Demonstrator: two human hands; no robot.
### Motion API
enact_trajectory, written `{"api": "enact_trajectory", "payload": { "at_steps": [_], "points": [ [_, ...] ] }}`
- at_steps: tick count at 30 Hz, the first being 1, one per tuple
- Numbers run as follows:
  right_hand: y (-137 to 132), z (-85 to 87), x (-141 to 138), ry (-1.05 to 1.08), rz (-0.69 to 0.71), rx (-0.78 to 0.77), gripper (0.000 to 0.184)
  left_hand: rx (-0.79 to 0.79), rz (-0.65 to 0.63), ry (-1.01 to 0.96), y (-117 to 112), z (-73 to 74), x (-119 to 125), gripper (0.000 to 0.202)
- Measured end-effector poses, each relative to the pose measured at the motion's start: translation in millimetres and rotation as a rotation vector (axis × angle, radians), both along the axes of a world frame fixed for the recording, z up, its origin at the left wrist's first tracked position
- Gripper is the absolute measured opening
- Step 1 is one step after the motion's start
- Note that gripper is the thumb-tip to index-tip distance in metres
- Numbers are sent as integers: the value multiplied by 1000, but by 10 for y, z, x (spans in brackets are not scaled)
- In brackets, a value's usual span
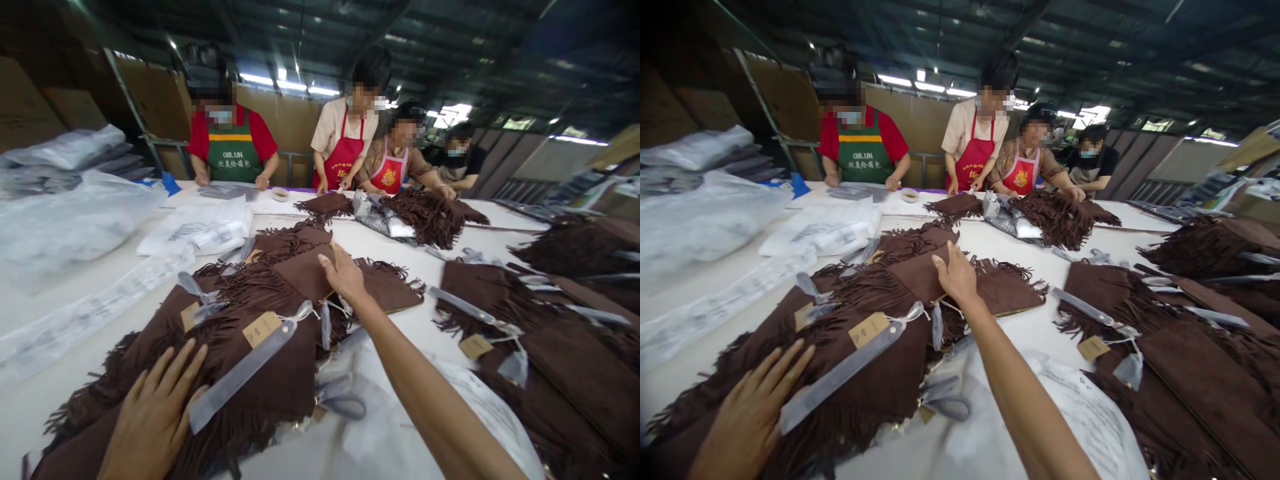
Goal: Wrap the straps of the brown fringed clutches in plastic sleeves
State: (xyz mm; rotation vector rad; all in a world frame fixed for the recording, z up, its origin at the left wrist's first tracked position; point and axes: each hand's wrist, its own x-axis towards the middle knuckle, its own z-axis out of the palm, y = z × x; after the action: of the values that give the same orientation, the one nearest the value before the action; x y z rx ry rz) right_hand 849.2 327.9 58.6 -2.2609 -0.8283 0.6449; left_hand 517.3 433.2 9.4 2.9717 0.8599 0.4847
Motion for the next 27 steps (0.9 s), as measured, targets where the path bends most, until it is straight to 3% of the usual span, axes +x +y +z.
{"api": "enact_trajectory", "payload": {
  "at_steps": [5, 8, 11, 13, 16, 19, 22, 27],
  "points": [
    [300, -244, 459, -314, 38, -91, 56, 65, 8, 42, -114, -113, 159, 63],
    [302, -256, 609, -368, 93, -157, 58, 77, -9, 46, -73, -139, 116, 63],
    [27, -182, 862, -393, 59, -224, 58, 81, -13, 58, -76, -140, 95, 63],
    [-306, -185, 1048, -418, -63, -292, 62, 88, 1, 58, -96, -136, 94, 63],
    [-767, -340, 1239, -416, -283, -457, 71, 110, 18, 56, -110, -143, 95, 63],
    [-856, -571, 1263, -412, -270, -501, 63, 121, 28, 71, -97, -156, 86, 64],
    [-617, -732, 1135, -466, -156, -457, 51, 125, 41, 89, -88, -142, 64, 63],
    [-282, -782, 815, -561, -60, -409, 46, 139, 60, 121, -51, -68, 0, 60]
  ]
}}
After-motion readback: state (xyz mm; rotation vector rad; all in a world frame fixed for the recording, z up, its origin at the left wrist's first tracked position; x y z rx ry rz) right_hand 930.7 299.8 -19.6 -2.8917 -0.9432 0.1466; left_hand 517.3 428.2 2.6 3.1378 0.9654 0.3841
